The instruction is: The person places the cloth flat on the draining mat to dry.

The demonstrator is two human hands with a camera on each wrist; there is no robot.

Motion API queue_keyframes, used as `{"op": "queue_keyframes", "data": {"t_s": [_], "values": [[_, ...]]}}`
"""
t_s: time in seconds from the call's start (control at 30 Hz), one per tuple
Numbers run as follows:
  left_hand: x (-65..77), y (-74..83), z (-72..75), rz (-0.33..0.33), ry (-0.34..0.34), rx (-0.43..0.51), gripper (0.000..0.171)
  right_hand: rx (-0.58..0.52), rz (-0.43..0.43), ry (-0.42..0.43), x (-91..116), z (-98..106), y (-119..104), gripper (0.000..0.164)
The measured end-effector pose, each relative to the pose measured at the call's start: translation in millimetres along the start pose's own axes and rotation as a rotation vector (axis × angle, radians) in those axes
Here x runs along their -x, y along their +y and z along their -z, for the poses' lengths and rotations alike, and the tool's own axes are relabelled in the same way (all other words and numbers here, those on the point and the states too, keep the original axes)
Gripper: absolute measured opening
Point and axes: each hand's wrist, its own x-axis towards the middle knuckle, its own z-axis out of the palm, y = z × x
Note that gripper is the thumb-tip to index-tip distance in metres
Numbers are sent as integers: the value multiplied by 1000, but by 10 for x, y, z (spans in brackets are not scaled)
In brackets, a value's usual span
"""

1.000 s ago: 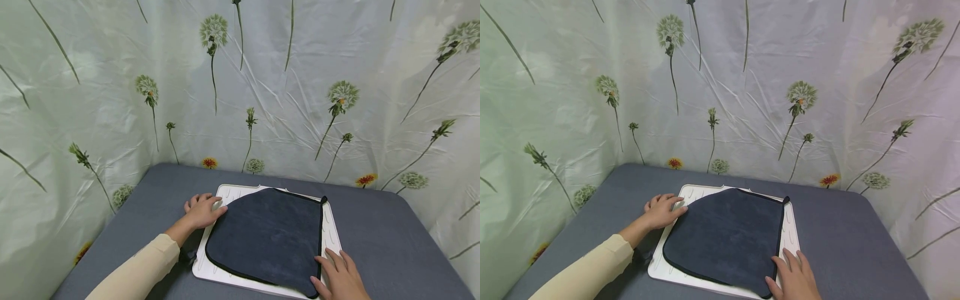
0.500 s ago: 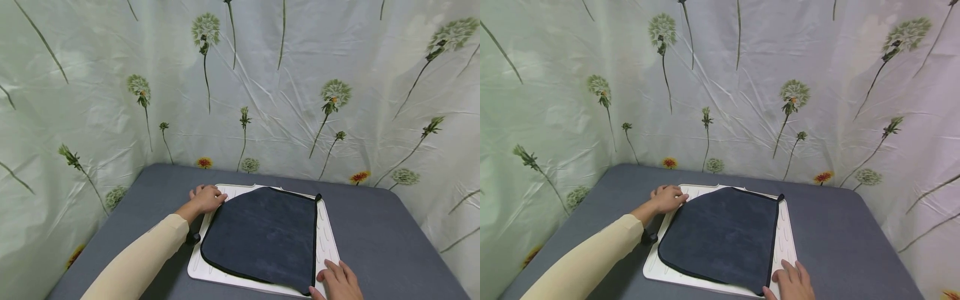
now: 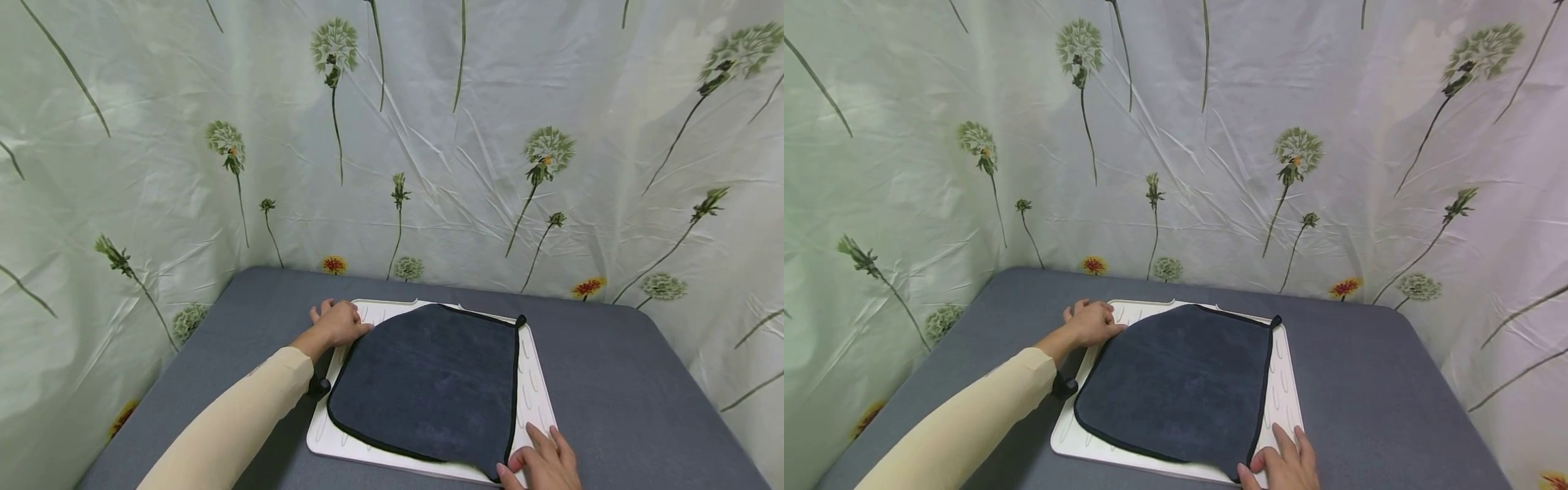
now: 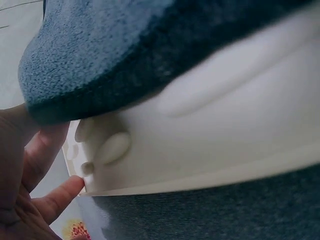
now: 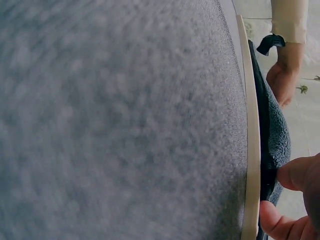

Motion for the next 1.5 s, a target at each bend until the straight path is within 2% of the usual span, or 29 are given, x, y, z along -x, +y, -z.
{"op": "queue_keyframes", "data": {"t_s": [0.13, 0.2, 0.3, 0.43, 0.6, 0.67, 0.73, 0.87, 0.97, 1.13, 1.3, 1.37, 1.5], "values": [[22, 8, -21, 5, 13, -10, 40, 54, -98, -96, -17, 35, -32, 38], [36, 15, -31, 7, 13, -12, 41, 73, -116, -111, -21, 46, -44, 40], [54, 17, -51, 0, 3, -16, 42, 48, -86, -58, 1, 40, -56, 39], [76, 23, -55, -11, -15, -3, 42, -10, -13, 54, 37, -5, -56, 34], [68, 15, -53, -28, -47, 67, 41, -68, 5, 41, 16, -8, -57, 33], [67, 22, -50, -40, -62, 95, 42, -81, 49, 61, 15, -12, -74, 34], [65, 31, -49, -50, -70, 114, 42, -78, 125, 123, 20, -33, -100, 36], [66, 47, -48, -54, -78, 141, 40, 4, 314, 287, 8, -86, -116, 44], [71, 51, -53, -54, -85, 152, 39, 69, 408, 347, -22, -92, -92, 46], [66, 49, -76, -61, -94, 173, 32, 109, 487, 299, -76, -57, -4, 41], [67, 55, -87, -66, -65, 202, 22, 97, 575, 271, -139, -28, 75, 37], [72, 53, -85, -65, -42, 220, 20, 69, 540, 239, -135, -23, 67, 35], [72, 35, -68, -68, 30, 266, 17, 12, 410, 158, -101, 11, 23, 35]]}}
